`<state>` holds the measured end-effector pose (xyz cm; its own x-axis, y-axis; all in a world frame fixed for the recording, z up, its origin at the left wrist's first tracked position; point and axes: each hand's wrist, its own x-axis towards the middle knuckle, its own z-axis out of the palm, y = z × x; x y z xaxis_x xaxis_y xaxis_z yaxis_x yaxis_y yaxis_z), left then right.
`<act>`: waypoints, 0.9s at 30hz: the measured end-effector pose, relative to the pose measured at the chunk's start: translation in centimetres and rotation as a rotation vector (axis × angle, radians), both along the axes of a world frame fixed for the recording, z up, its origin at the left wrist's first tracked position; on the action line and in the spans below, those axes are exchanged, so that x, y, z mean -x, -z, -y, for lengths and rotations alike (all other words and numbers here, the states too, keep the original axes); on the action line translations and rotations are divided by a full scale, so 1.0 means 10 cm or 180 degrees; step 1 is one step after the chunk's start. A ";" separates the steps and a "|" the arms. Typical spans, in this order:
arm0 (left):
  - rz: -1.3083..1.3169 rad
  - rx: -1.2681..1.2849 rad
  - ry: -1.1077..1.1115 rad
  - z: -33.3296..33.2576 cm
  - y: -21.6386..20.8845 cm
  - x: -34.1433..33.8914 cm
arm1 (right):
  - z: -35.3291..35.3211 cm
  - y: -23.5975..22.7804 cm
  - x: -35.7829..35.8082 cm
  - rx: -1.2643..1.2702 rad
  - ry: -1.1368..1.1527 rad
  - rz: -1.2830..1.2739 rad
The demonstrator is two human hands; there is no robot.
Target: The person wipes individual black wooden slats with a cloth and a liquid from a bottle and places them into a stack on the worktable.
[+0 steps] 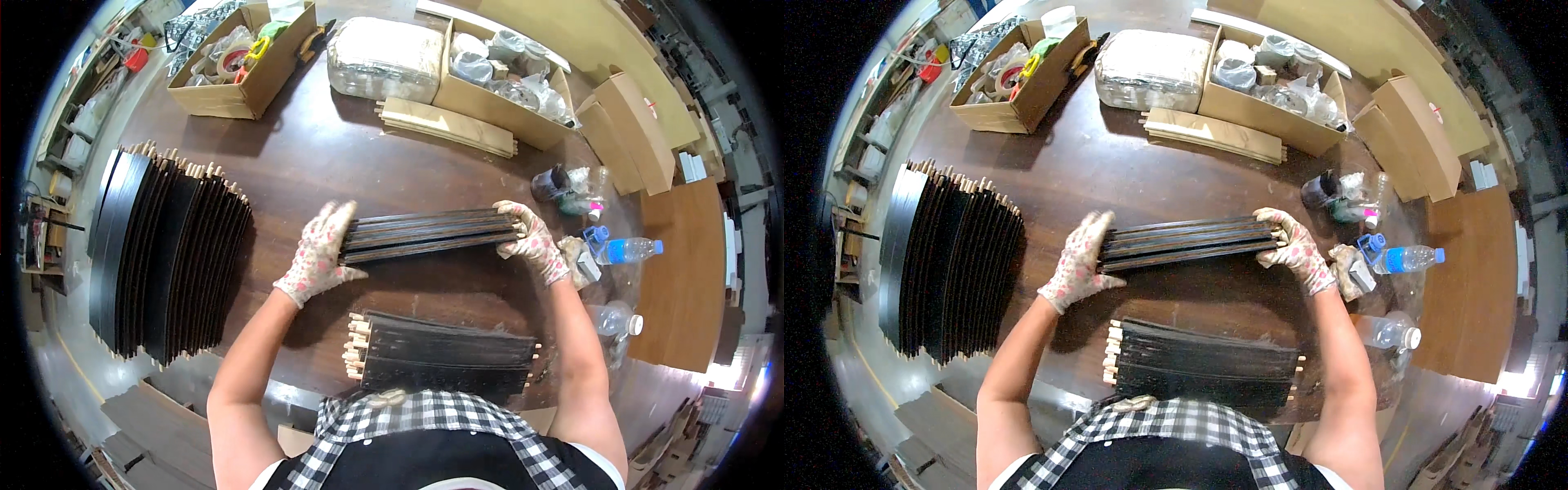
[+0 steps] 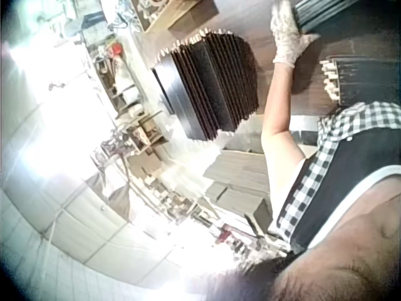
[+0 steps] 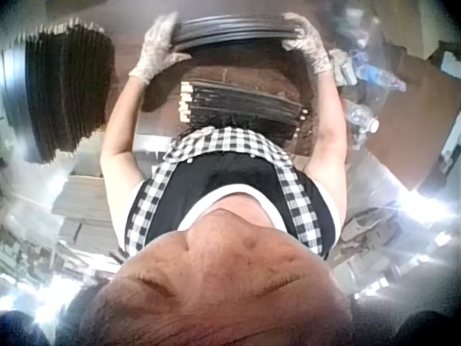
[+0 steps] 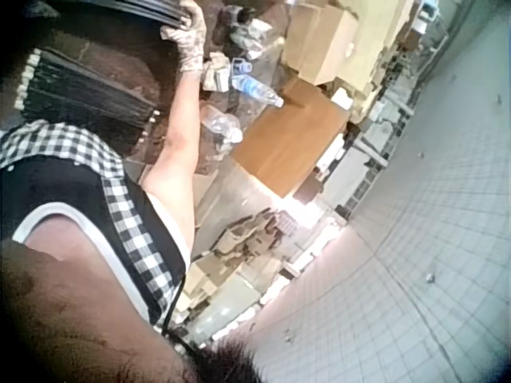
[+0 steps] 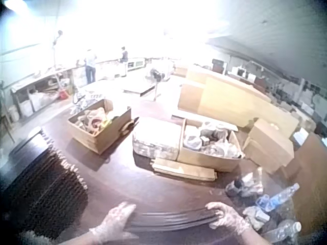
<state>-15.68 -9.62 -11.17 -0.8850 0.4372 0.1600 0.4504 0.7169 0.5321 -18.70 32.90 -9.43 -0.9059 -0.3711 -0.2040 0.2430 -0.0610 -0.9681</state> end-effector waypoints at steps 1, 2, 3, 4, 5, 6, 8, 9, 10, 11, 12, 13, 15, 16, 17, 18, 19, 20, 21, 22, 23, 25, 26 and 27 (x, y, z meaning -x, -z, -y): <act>0.0133 -0.0257 0.0077 0.00 0.12 0.01 | 0.02 -0.01 0.00 -0.0005 -0.0019 -0.0009; -0.0006 -0.0195 0.0065 -0.03 0.13 0.00 | -0.02 -0.01 -0.03 -0.0672 -0.0064 -0.0397; -0.0145 -0.0134 0.0052 -0.07 0.13 -0.04 | -0.06 -0.01 -0.05 -0.1341 -0.0110 -0.0778; -0.0151 -0.0153 0.0075 -0.11 0.13 -0.07 | -0.21 0.08 0.00 -0.2142 -0.0102 -0.1905; -0.0119 -0.0157 -0.0035 -0.16 0.12 -0.11 | -0.45 0.17 0.01 -0.1837 0.0302 -0.0688; -0.0067 -0.0126 -0.0205 -0.16 0.13 -0.15 | -0.53 0.11 0.00 -0.1092 0.0888 -0.0291; -0.0013 -0.0680 -0.0449 -0.10 0.27 -0.21 | -0.27 -0.19 -0.06 -0.1482 0.1719 -0.0621; 0.0004 -0.1285 -0.0614 -0.11 0.32 -0.21 | -0.27 -0.22 -0.05 -0.1138 0.1672 -0.0788; -0.0057 -0.1252 -0.0595 -0.09 0.37 -0.21 | -0.19 -0.20 -0.03 -0.0743 0.1727 -0.0725; -0.0044 -0.1266 -0.0589 -0.10 0.39 -0.20 | 0.02 -0.20 -0.01 -0.0353 0.1772 -0.0652; -0.0241 -0.0963 -0.0566 -0.09 0.41 -0.21 | 0.22 -0.16 -0.01 -0.0299 0.1676 -0.0681; -0.0437 -0.0647 -0.0565 -0.06 0.42 -0.23 | 0.51 -0.16 -0.10 -0.1641 0.1101 -0.1745; -0.0377 -0.0684 -0.0506 -0.12 0.39 -0.20 | 0.67 0.25 -0.03 -0.3717 -0.0016 -0.2540; -0.0300 -0.0671 -0.0495 -0.11 0.38 -0.21 | 0.81 0.24 -0.06 -0.4104 0.0031 -0.3011; -0.0362 -0.0784 -0.0480 -0.14 0.35 -0.19 | 0.90 0.22 -0.05 -0.4501 0.0108 -0.3497; -0.0362 -0.0814 -0.0514 -0.16 0.34 -0.20 | 1.04 0.18 -0.03 -0.4484 0.0067 -0.3507; -0.0363 -0.0847 -0.0545 -0.17 0.34 -0.21 | 1.20 0.14 0.00 -0.4614 -0.0203 -0.3526; -0.0331 -0.0864 -0.0562 -0.16 0.35 -0.24 | 1.39 0.06 -0.01 -0.4758 -0.0479 -0.3518; -0.0324 -0.0814 -0.0578 -0.13 0.38 -0.25 | 1.75 -0.07 -0.02 -0.4256 -0.0939 -0.2715; -0.0338 -0.0826 -0.0567 -0.14 0.39 -0.25 | 2.08 -0.11 -0.09 -0.4074 -0.1165 -0.2871; -0.0355 -0.0891 -0.0565 -0.16 0.43 -0.23 | 2.29 -0.04 -0.17 -0.3764 -0.1059 -0.3093; -0.0363 -0.0706 -0.0660 -0.10 0.59 -0.27 | 2.62 0.04 -0.26 -0.3564 -0.1345 -0.3068; -0.0379 -0.0697 -0.0687 -0.09 0.57 -0.25 | 2.60 0.04 -0.24 -0.3761 -0.1383 -0.2918; -0.0372 -0.0719 -0.0702 -0.09 0.55 -0.24 | 2.57 0.04 -0.21 -0.3954 -0.1420 -0.2764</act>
